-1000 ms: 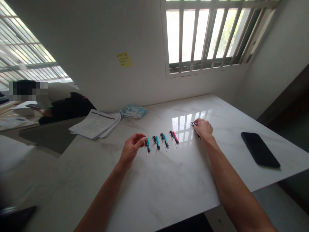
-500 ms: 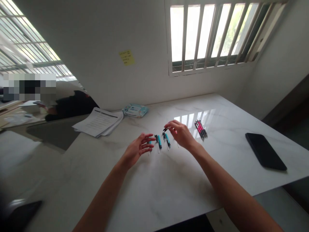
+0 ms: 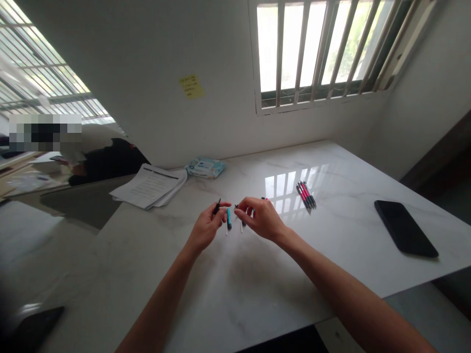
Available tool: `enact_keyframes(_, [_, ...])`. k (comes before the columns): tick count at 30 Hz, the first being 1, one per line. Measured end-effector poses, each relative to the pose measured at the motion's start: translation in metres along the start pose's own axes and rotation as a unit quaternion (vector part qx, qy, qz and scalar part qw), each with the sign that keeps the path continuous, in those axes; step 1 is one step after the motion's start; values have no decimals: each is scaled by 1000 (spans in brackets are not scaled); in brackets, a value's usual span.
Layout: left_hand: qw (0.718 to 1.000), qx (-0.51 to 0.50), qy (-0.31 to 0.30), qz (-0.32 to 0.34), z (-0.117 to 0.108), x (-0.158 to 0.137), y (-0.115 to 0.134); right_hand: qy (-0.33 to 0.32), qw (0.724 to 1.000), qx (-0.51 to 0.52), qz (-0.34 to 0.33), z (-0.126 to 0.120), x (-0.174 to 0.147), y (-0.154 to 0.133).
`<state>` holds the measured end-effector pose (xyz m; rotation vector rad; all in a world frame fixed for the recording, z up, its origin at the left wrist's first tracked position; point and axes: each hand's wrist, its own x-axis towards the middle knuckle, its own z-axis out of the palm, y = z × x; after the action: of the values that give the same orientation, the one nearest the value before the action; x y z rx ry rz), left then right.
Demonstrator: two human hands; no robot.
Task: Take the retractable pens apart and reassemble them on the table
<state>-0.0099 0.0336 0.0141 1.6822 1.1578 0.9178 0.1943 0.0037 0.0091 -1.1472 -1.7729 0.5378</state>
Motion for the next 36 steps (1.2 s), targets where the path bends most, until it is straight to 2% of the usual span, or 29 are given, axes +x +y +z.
enact_keyframes(3, [981,179,-30,71,5,-8,9,-12,998,-14,54,0,2,5])
enact_keyframes(6, [961,237,-76,119,12,-13,11,-34,996,-17,83,4,2,11])
enact_keyframes(9, [957,239,-97,136,13,-12,8,-44,994,11,99,7,2,15])
enact_keyframes(14, [967,216,-63,119,8,-9,5,-44,991,54,118,5,5,22])
enact_keyframes(19, [963,231,-60,127,6,-9,5,-65,985,100,126,3,6,24])
enact_keyframes(27, [967,216,13,135,2,-8,7,-84,979,136,126,-7,9,23])
enact_keyframes(36, [966,226,-22,121,1,-7,5,-81,985,110,104,-4,7,22])
